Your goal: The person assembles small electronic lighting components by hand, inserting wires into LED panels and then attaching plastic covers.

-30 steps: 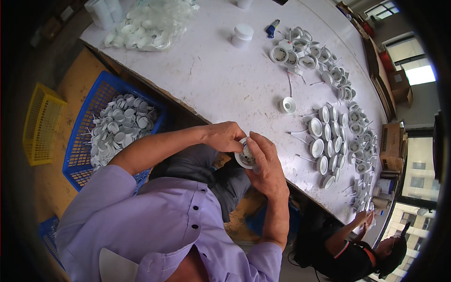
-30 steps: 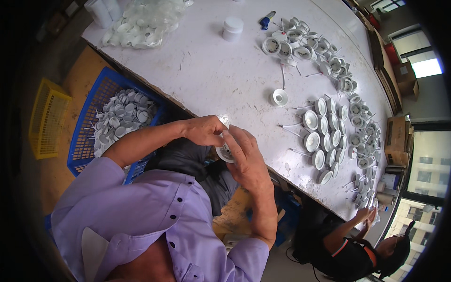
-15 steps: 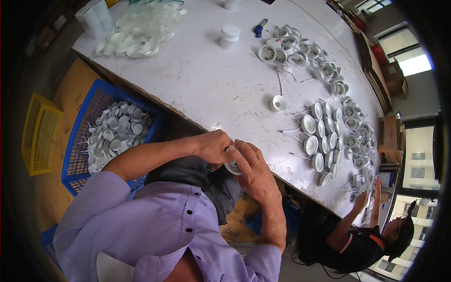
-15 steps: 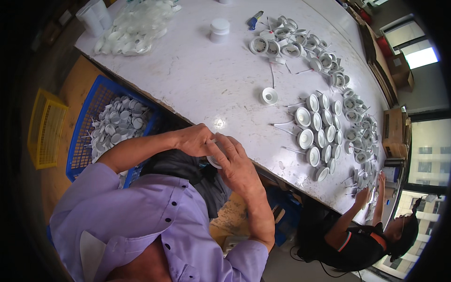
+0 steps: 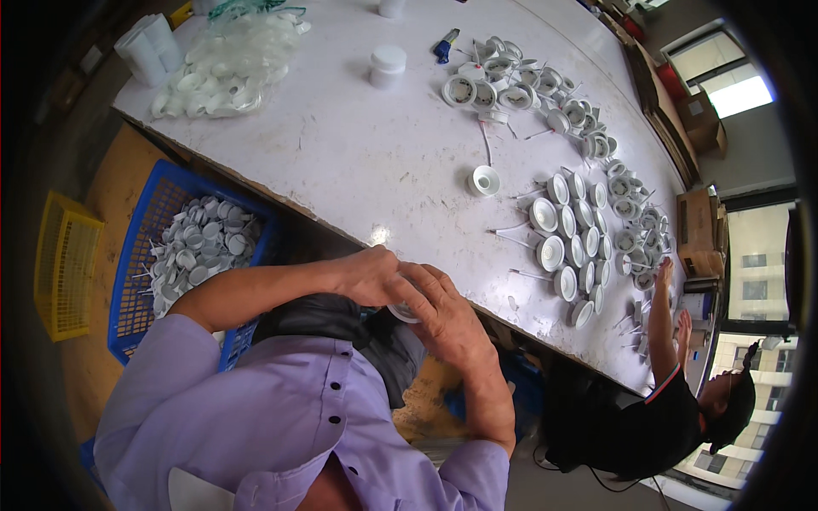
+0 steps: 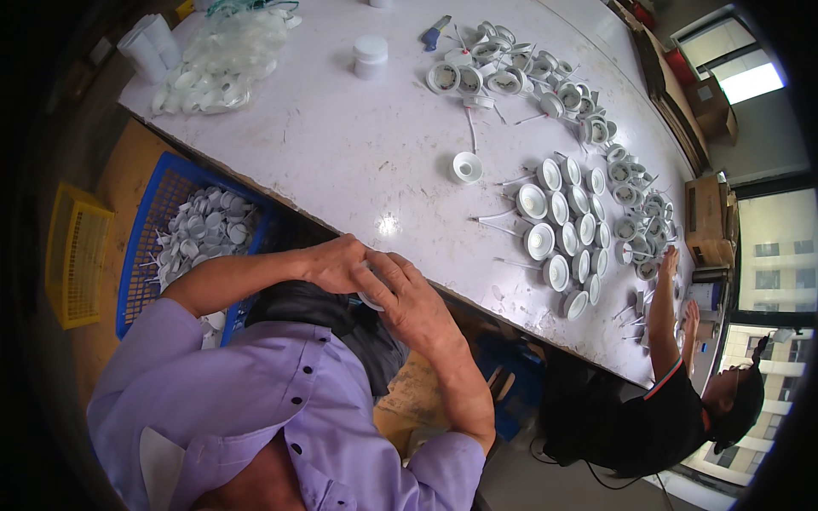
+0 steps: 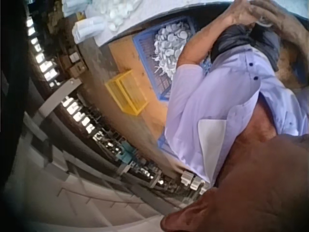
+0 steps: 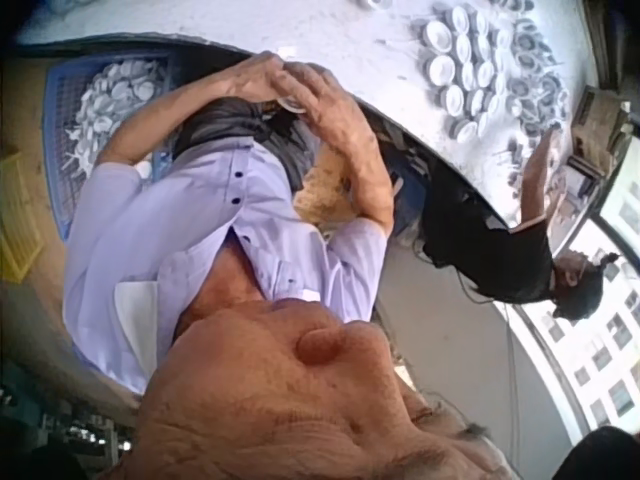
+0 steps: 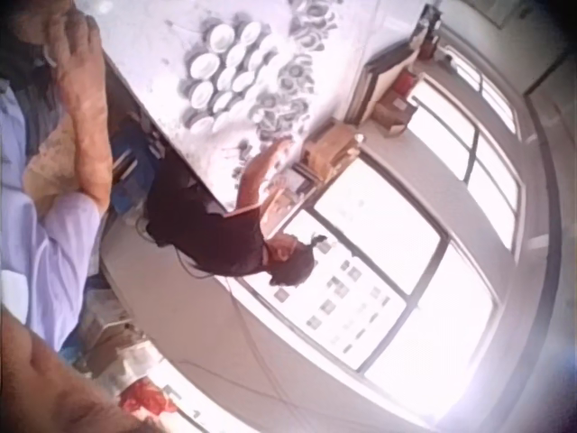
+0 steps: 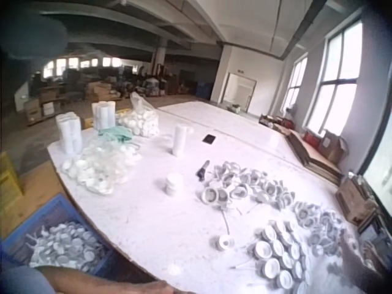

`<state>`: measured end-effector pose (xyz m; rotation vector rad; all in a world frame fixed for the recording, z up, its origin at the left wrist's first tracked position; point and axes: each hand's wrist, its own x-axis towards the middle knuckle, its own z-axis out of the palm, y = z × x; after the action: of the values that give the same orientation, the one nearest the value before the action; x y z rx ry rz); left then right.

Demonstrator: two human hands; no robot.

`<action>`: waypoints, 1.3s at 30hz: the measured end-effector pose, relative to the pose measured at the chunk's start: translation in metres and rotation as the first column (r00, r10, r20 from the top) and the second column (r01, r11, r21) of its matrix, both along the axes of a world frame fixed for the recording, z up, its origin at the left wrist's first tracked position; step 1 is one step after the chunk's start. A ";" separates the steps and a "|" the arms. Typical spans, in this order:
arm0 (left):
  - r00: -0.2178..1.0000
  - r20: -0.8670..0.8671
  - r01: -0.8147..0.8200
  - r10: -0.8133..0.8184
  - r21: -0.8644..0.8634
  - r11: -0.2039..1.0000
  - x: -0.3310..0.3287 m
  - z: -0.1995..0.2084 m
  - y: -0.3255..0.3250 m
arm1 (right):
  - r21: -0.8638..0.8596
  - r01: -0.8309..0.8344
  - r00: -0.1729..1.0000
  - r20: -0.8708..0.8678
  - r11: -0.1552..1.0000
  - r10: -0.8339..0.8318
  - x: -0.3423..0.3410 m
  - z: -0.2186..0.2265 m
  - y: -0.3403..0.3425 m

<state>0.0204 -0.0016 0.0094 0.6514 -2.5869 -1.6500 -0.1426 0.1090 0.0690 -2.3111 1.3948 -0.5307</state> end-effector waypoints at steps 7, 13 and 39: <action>1.000 0.020 -0.016 0.005 0.563 0.826 0.003 -0.011 -0.012 | 0.067 0.006 0.983 0.183 0.998 -0.019 -0.014 -0.015 -0.002; 0.964 -0.106 -0.058 0.245 0.813 0.579 0.026 -0.031 -0.015 | 0.136 0.181 0.894 0.389 0.974 -0.221 -0.037 -0.014 -0.033; 0.863 -0.139 -0.133 0.486 0.865 0.484 0.031 -0.055 -0.020 | -0.273 0.693 0.705 0.061 0.667 -0.707 -0.120 -0.089 -0.132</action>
<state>0.0514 -0.0217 -0.0455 0.6583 -1.1639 -2.4964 -0.2631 -0.0232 -0.0198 -1.8913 2.3852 -0.9433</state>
